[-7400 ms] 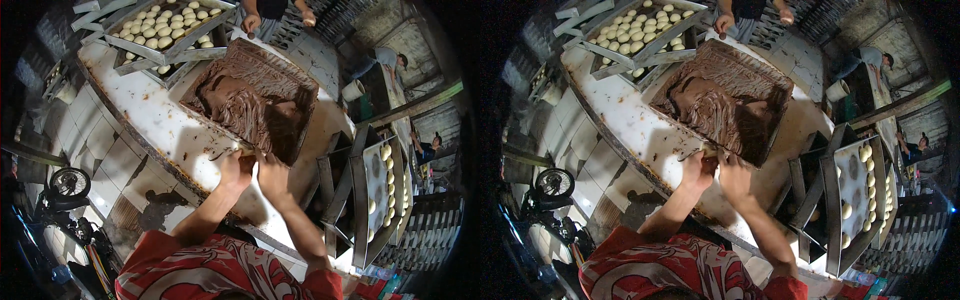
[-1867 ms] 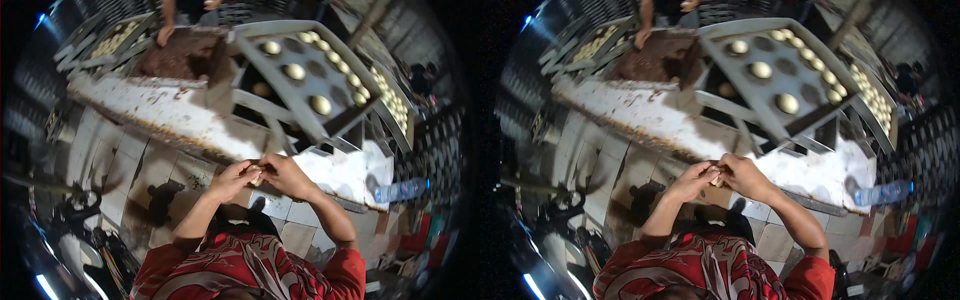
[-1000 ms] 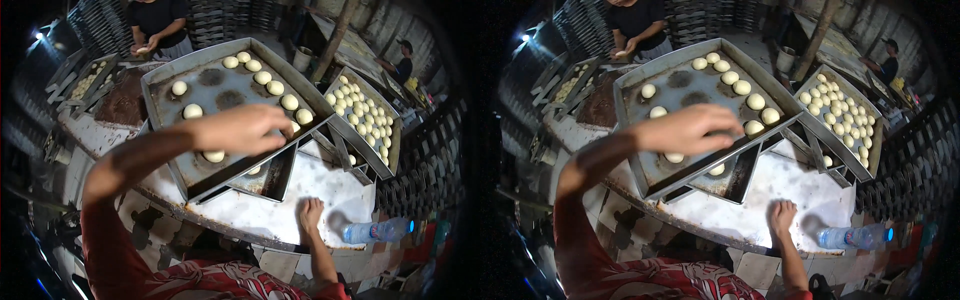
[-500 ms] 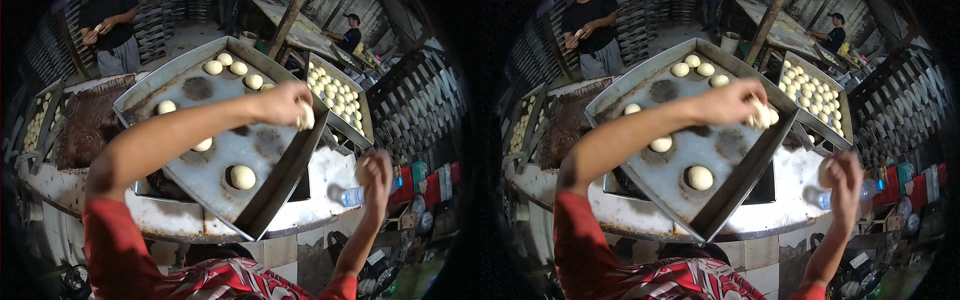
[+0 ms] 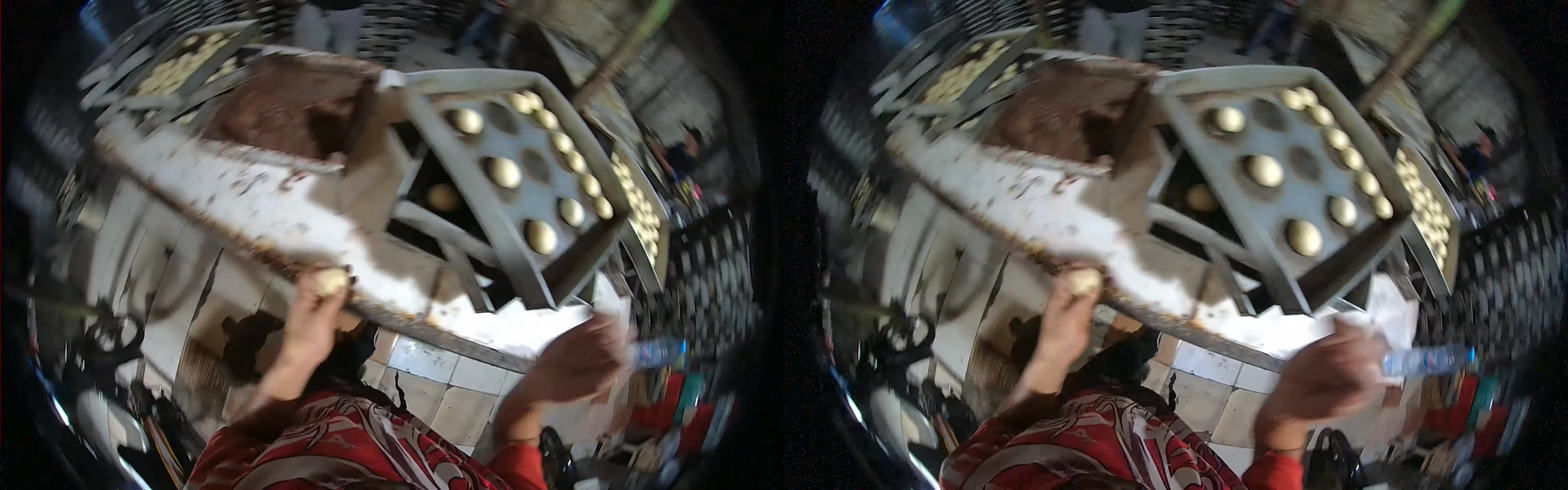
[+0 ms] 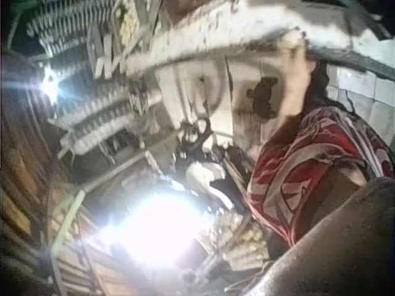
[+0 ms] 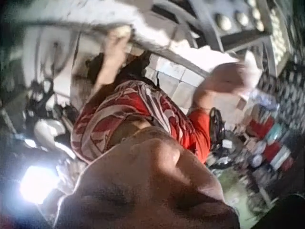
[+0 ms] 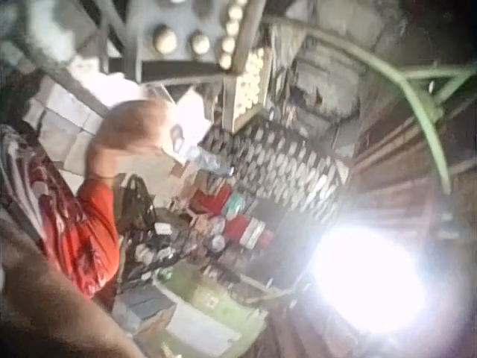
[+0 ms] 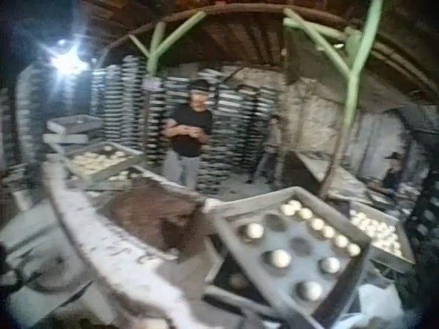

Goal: Filling dough balls with chocolate paste and placing them on baking trays.

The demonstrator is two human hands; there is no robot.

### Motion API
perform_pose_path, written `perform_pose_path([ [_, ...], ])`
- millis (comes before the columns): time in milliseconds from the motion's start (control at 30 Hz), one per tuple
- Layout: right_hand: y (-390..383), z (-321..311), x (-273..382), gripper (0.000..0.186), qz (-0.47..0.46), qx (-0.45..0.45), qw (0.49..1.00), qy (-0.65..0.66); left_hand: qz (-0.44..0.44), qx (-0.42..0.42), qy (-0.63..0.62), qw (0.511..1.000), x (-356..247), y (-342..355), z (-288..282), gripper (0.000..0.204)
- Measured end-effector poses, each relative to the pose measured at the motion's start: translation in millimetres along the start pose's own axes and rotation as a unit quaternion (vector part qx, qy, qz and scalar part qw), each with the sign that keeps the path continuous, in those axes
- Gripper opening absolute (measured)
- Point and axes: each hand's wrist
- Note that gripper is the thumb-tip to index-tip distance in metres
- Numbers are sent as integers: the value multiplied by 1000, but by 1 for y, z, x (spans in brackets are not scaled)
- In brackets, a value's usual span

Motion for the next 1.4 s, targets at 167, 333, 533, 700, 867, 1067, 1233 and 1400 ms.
perform_pose_path([
  [167, -155, 48, -172, 36, 520, 124, 810, -242, 28, 82, 124, 988, -18, -36, 3, 47],
  [333, -234, 16, -324, 35, 374, 180, 738, -532, -279, 159, -434, 842, -12, 33, -87, 49],
  [533, -252, 68, -352, 18, 247, 123, 805, -526, -159, -52, -206, 964, 45, 137, -136, 31],
  [700, -186, 162, -410, 14, 247, 510, 600, -565, -185, 74, -392, 898, 17, 174, -138, 46],
  [867, -156, 173, -491, 16, 149, 715, 313, -607, -112, 145, -205, 962, -58, 202, -191, 40],
  [1067, -151, 206, -464, 13, 152, 798, 339, -474, -126, -106, -245, 955, -23, 236, -209, 39],
  [1233, -149, 199, -377, 14, 130, 654, 574, -476, -219, -37, -454, 863, -60, 256, -209, 33],
  [1400, -179, 110, -358, 31, 15, 550, 706, -446, -190, 7, -487, 852, -103, 226, -184, 39],
])
Point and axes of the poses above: each hand's wrist, its own y-axis towards the middle knuckle, its own z-axis out of the palm, x = y × z, and after that the axes turned 4 degrees about y, right-handed
